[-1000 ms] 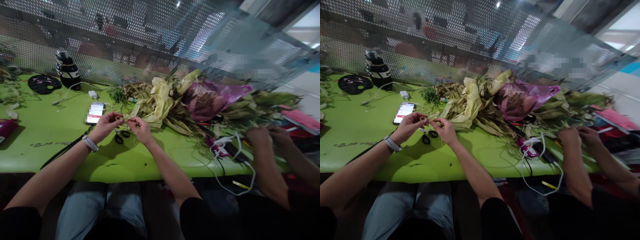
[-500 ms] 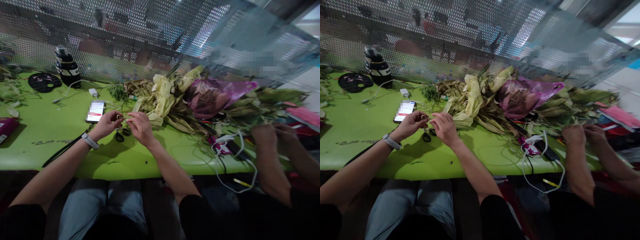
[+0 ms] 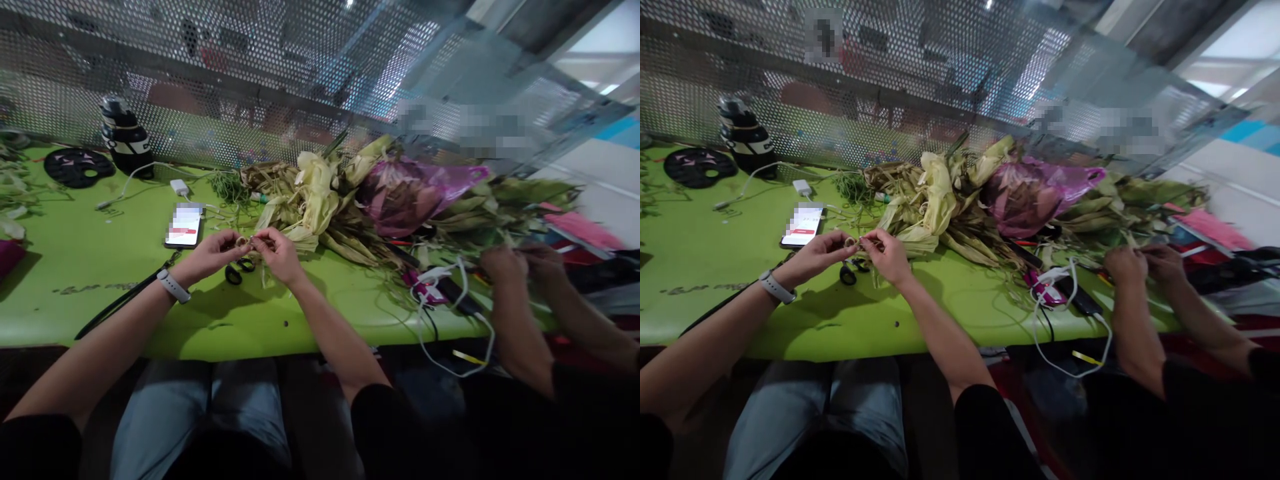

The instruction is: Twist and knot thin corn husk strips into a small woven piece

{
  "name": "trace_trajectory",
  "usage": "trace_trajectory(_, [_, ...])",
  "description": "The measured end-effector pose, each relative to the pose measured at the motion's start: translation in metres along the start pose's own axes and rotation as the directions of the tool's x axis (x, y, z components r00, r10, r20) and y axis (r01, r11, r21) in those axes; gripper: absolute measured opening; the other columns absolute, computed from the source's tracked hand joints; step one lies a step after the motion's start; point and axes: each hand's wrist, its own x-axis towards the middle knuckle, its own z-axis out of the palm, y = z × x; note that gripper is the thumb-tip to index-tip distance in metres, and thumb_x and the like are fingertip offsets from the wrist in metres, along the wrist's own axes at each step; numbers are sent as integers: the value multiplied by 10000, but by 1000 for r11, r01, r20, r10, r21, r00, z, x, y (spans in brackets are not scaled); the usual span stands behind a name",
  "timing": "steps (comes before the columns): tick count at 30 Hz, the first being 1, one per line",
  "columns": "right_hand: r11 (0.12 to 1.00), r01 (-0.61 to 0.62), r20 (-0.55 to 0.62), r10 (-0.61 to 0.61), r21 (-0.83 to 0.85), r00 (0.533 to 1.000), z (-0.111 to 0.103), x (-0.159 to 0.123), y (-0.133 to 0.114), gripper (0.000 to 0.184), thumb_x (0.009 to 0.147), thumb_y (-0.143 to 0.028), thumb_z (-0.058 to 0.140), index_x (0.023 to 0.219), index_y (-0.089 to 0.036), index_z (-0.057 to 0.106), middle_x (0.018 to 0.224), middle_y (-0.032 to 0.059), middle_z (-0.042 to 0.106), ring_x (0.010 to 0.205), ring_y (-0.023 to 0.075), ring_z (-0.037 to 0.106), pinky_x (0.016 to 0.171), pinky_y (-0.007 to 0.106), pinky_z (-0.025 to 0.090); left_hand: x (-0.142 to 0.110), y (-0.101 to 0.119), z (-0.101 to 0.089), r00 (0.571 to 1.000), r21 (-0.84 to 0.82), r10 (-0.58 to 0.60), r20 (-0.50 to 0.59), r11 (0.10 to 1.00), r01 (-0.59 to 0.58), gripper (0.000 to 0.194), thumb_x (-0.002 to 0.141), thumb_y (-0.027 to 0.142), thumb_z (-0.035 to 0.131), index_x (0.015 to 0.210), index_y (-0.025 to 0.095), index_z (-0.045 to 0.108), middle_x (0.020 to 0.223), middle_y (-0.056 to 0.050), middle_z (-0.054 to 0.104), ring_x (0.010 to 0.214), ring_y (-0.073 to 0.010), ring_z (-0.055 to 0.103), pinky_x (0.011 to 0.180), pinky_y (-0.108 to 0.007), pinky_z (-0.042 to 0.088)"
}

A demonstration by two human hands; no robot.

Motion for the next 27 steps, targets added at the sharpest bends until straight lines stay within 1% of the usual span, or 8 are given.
trace_trajectory(3, [992, -56, -5, 57, 115, 998, 2, 1, 0, 363, 803, -552, 650, 845, -195, 598, 764, 2, 646, 673, 123, 620, 650, 254, 520, 2, -6, 0, 1000, 1, 14, -10, 1000, -14, 272, 810, 400, 694, 888, 142, 652, 825, -44, 628, 753, -148, 567, 696, -295, 451])
trace_trajectory(5, [967, -158, 14, 159, 198, 987, 1, 3, -2, 424, 767, -601, 667, 878, -200, 583, 739, -6, 635, 586, 104, 585, 564, 238, 504, 3, -9, -2, 1000, -28, -4, -21, 1000, 4, 289, 800, 403, 709, 908, 140, 657, 848, -53, 649, 766, -150, 584, 713, -301, 462])
trace_trajectory(8, [906, -351, 97, 337, 237, 936, -5, 6, -6, 492, 791, -676, 595, 935, -207, 565, 655, -29, 589, 451, 74, 487, 410, 200, 405, 3, -10, -6, 996, -86, -60, -65, 995, 54, 323, 770, 417, 745, 926, 148, 660, 888, -57, 679, 798, -151, 608, 748, -305, 472])
trace_trajectory(11, [895, -398, 126, 380, 201, 917, -12, 9, -7, 475, 787, -662, 614, 887, -200, 567, 580, -59, 503, 427, 54, 428, 370, 172, 307, 4, -10, -11, 985, -145, -111, -129, 985, 92, 350, 720, 426, 790, 897, 151, 669, 888, -53, 696, 811, -150, 617, 765, -297, 467])
trace_trajectory(15, [914, -323, 48, 322, 244, 946, -17, 13, -2, 464, 665, -525, 781, 909, -185, 582, 603, -69, 499, 468, 56, 418, 410, 184, 326, 7, -13, -14, 970, -199, -164, -182, 972, 127, 369, 656, 420, 834, 854, 149, 683, 841, -41, 697, 761, -134, 600, 723, -275, 449])
trace_trajectory(21, [977, -82, -145, 112, 198, 983, -12, 8, -1, 379, 744, -420, 742, 1006, -196, 584, 812, -20, 575, 606, 70, 502, 548, 212, 440, 9, -21, -13, 952, -204, -247, -179, 956, 210, 362, 668, 444, 815, 820, 145, 678, 734, -13, 642, 635, -98, 538, 600, -249, 405])
trace_trajectory(24, [990, 32, -159, -10, 136, 987, -7, 3, -3, 339, 782, -387, 723, 1040, -211, 590, 885, 1, 593, 723, 99, 569, 660, 243, 508, 9, -20, -11, 947, -179, -265, -181, 956, 233, 358, 669, 446, 812, 792, 145, 662, 721, -11, 626, 630, -98, 539, 593, -249, 408])
trace_trajectory(27, [983, 147, -92, -137, 107, 986, -4, -1, -6, 228, 802, -359, 717, 962, -216, 641, 914, 18, 623, 824, 126, 603, 735, 273, 533, 9, -18, -10, 943, -169, -275, -186, 955, 245, 357, 648, 428, 826, 782, 146, 651, 707, -8, 622, 630, -100, 544, 595, -248, 410])
